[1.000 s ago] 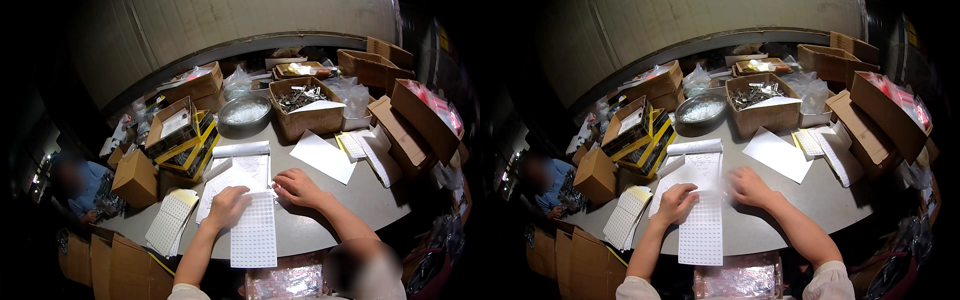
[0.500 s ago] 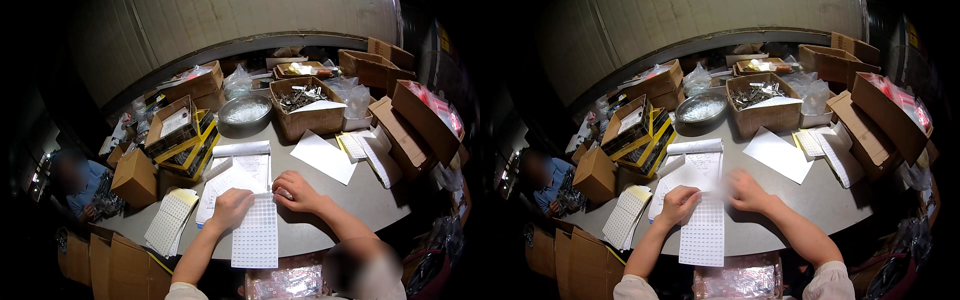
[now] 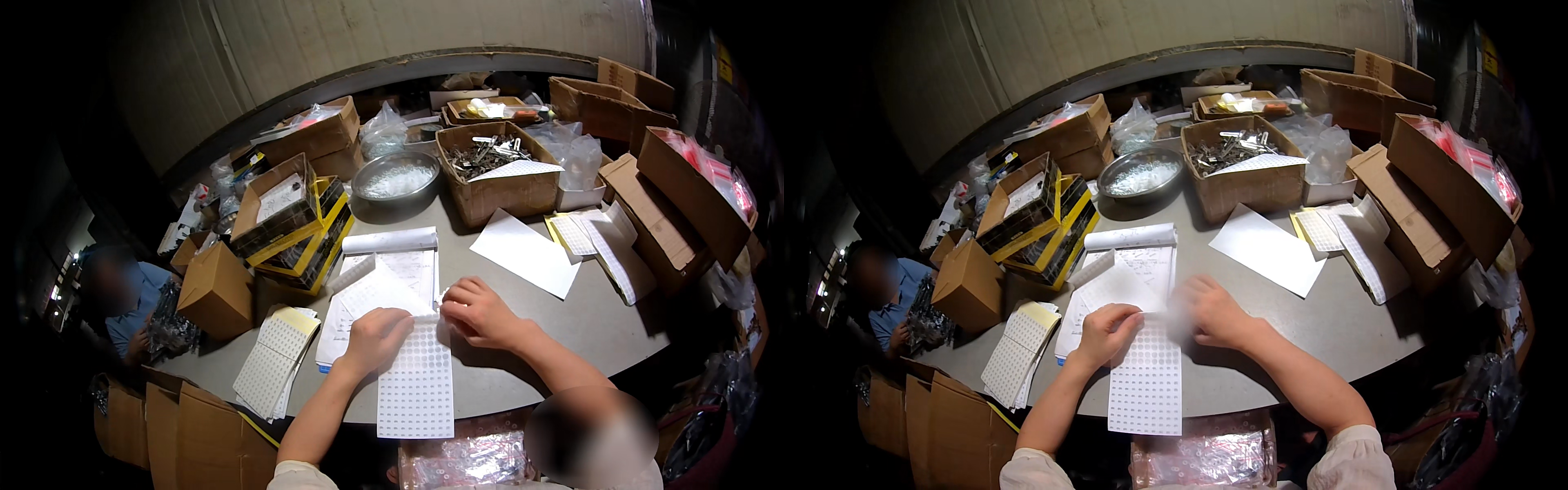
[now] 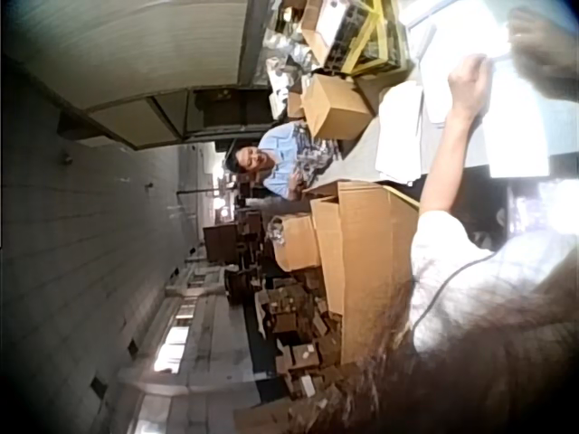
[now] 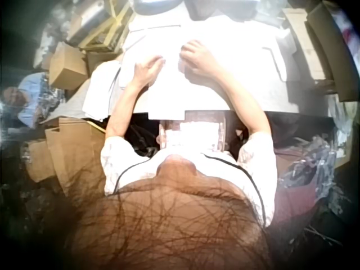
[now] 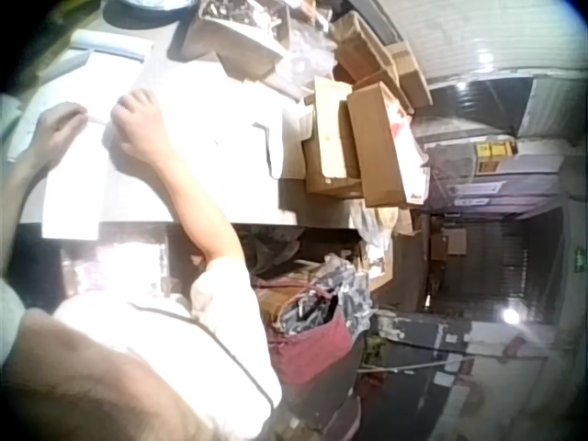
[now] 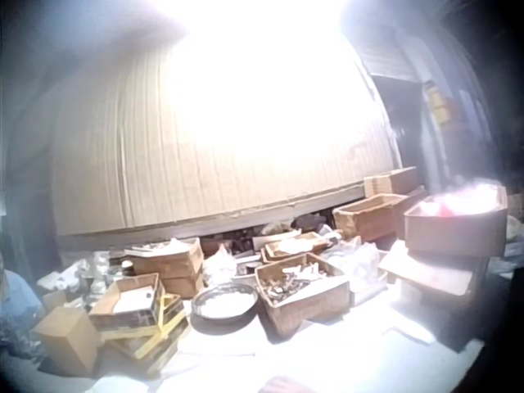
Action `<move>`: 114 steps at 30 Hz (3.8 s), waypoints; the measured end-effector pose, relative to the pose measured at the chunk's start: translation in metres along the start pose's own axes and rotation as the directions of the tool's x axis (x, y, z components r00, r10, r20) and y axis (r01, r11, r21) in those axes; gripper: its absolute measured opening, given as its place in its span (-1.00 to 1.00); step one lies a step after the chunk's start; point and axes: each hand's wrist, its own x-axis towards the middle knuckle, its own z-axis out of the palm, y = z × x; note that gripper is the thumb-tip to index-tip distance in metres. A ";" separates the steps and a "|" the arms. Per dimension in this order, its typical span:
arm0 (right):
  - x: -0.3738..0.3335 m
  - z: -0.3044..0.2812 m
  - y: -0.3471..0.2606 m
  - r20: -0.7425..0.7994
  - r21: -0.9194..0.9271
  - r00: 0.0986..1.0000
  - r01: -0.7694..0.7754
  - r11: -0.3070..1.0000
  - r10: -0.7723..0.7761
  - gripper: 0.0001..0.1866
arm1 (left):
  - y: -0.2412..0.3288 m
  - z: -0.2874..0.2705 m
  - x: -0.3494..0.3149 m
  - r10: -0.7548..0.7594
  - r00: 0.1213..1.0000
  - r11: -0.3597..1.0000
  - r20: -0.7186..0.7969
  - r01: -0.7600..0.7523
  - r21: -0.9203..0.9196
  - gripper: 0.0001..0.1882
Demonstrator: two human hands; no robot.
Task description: The person peels small stickers from a sheet and places them into a small plastic bag. They handle the sticker sheet and the bag repeatedly, peeling stickers one by one and dropping them into the bag.
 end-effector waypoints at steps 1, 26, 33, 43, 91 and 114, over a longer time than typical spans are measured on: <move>0.000 -0.002 0.003 -0.016 0.042 0.997 -0.069 0.997 0.070 -0.75 | -0.003 0.000 -0.001 -0.038 0.999 0.999 -0.004 0.038 -0.013 -0.85; -0.031 -0.023 0.055 0.322 0.197 0.836 -0.519 0.832 0.445 -0.78 | 0.027 0.045 0.026 0.336 0.870 0.941 0.360 -0.292 -0.172 -0.84; -0.031 -0.029 0.055 0.339 0.229 0.816 -0.555 0.800 0.469 -0.77 | 0.018 0.051 0.021 0.357 0.878 0.932 0.319 -0.312 -0.183 -0.85; -0.029 -0.030 0.053 0.351 0.234 0.829 -0.527 0.817 0.435 -0.75 | 0.019 0.051 0.020 0.380 0.879 0.924 0.287 -0.344 -0.170 -0.84; -0.020 -0.033 0.030 0.348 -0.008 0.823 -0.475 0.880 0.448 -0.82 | 0.018 0.051 0.020 0.388 0.871 0.922 0.301 -0.358 -0.151 -0.85; -0.029 -0.034 0.041 0.295 -0.099 0.705 -0.649 0.754 0.645 -0.73 | 0.024 0.049 0.023 0.420 0.866 0.907 0.272 -0.393 -0.147 -0.85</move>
